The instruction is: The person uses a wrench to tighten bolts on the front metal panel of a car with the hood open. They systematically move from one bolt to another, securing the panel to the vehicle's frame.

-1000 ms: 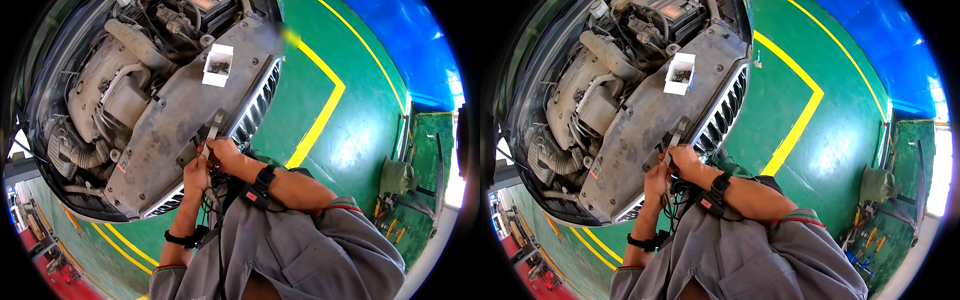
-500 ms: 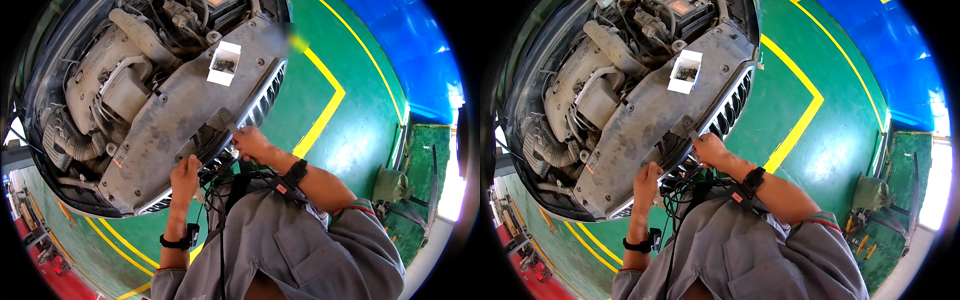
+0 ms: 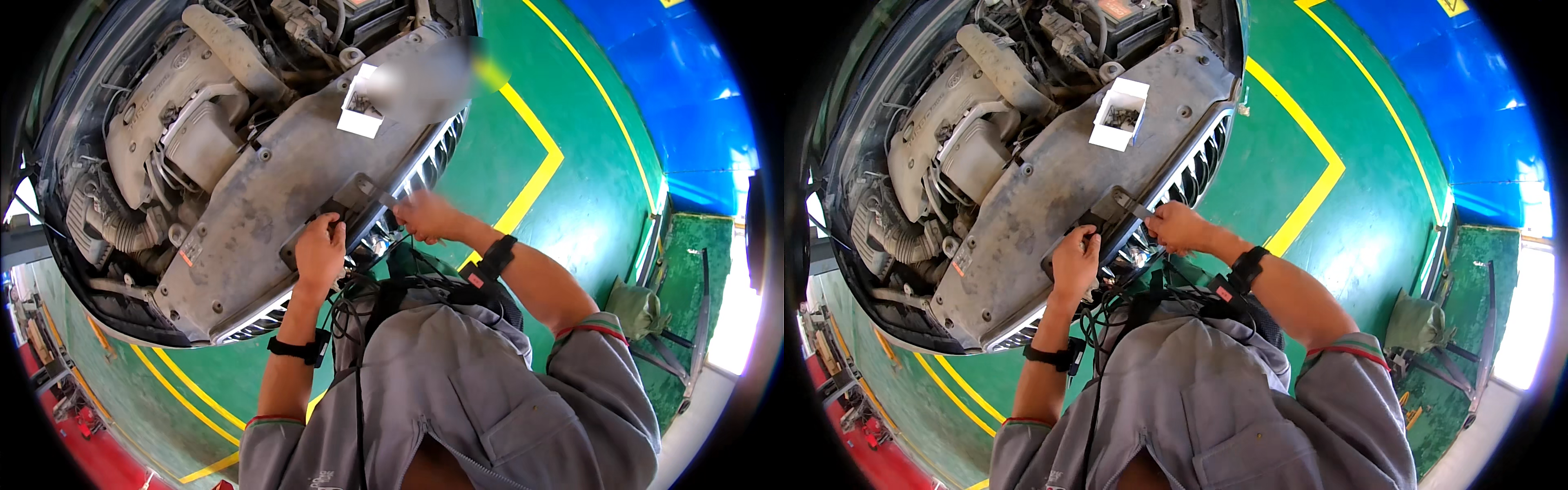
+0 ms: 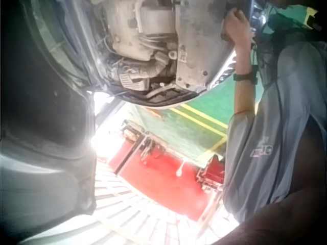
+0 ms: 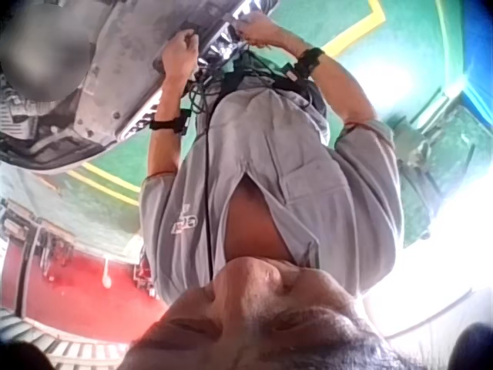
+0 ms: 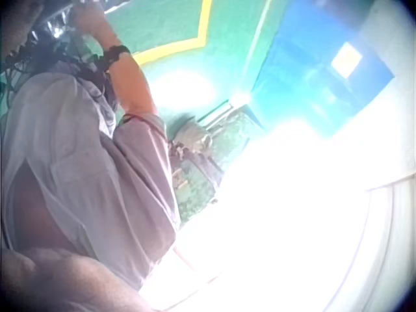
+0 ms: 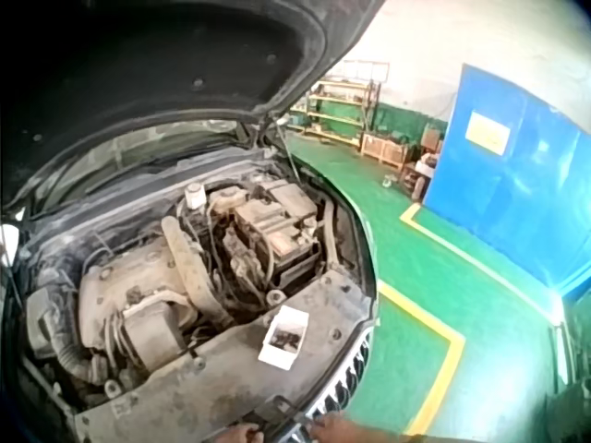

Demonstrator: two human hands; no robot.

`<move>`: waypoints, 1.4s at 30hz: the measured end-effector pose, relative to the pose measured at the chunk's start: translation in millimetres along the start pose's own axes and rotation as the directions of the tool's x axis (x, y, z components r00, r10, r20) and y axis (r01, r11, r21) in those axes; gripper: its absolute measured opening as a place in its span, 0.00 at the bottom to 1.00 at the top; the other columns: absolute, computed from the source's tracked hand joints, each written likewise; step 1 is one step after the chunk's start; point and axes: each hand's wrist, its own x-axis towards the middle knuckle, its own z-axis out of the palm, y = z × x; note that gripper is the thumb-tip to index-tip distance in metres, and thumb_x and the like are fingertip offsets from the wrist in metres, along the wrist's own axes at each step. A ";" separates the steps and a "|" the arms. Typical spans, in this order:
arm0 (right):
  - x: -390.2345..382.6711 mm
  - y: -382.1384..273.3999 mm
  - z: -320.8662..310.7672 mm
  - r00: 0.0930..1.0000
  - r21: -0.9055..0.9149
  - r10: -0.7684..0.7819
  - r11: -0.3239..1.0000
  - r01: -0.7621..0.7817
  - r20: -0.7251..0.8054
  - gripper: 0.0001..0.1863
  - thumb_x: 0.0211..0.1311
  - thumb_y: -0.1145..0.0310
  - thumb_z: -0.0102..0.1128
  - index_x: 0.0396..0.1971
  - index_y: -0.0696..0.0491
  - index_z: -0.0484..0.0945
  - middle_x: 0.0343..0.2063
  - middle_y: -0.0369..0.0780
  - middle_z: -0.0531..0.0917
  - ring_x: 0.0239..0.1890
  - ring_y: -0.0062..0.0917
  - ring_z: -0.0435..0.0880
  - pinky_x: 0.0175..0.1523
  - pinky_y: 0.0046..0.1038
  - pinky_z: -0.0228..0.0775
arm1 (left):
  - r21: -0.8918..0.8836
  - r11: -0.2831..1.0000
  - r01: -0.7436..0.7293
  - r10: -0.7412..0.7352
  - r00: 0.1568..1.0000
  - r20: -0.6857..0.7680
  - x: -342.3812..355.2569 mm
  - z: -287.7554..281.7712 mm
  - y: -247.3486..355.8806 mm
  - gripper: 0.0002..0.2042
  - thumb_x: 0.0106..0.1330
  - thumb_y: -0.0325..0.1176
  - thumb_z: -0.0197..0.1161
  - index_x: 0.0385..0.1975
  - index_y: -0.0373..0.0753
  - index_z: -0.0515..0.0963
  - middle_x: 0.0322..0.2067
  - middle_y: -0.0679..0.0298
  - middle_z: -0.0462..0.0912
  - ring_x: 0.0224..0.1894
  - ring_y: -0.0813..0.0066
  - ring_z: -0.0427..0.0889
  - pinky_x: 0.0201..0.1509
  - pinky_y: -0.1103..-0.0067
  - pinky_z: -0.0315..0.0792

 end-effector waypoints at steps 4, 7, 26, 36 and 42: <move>-3.2 -4.9 0.2 0.999 -0.039 0.003 0.999 -0.004 -0.037 0.20 0.73 0.58 0.52 0.29 0.61 0.77 0.18 0.40 0.77 0.14 0.26 0.76 0.17 0.31 0.68 | 0.070 0.997 -0.045 0.045 0.999 0.005 13.5 5.9 6.8 0.13 0.66 0.35 0.64 0.47 0.37 0.81 0.38 0.53 0.85 0.41 0.53 0.84 0.45 0.66 0.77; -6.6 -14.7 -6.8 0.995 -0.031 -0.099 0.995 0.099 0.014 0.19 0.71 0.61 0.52 0.27 0.62 0.77 0.17 0.40 0.76 0.13 0.25 0.75 0.16 0.29 0.67 | 0.132 0.989 -0.070 0.066 0.997 0.037 27.2 7.1 16.5 0.15 0.65 0.35 0.64 0.51 0.41 0.79 0.39 0.54 0.84 0.41 0.51 0.83 0.44 0.63 0.76; -41.3 -45.6 -72.0 0.995 -0.151 -0.061 0.986 0.072 0.076 0.18 0.69 0.59 0.53 0.29 0.61 0.77 0.19 0.36 0.76 0.17 0.22 0.76 0.20 0.26 0.68 | 0.451 0.826 -0.338 0.335 0.938 0.090 64.3 34.6 20.5 0.12 0.67 0.36 0.62 0.48 0.45 0.79 0.38 0.60 0.82 0.38 0.56 0.84 0.40 0.65 0.79; -2.1 -67.8 -110.9 0.889 0.047 -0.202 0.969 0.242 -0.411 0.22 0.66 0.54 0.65 0.26 0.59 0.75 0.17 0.37 0.78 0.16 0.21 0.78 0.23 0.27 0.72 | 0.497 0.838 -0.226 0.261 0.965 -0.001 76.4 57.9 29.3 0.08 0.63 0.36 0.63 0.36 0.38 0.76 0.34 0.55 0.82 0.34 0.54 0.85 0.38 0.65 0.81; 50.1 -100.2 -107.4 0.850 0.144 -0.216 0.937 0.319 -0.480 0.28 0.60 0.50 0.71 0.34 0.67 0.80 0.24 0.41 0.82 0.23 0.23 0.84 0.21 0.26 0.73 | 0.495 0.848 -0.188 0.245 0.968 -0.052 79.9 62.1 29.0 0.08 0.60 0.34 0.63 0.34 0.38 0.76 0.31 0.55 0.82 0.32 0.52 0.85 0.36 0.64 0.81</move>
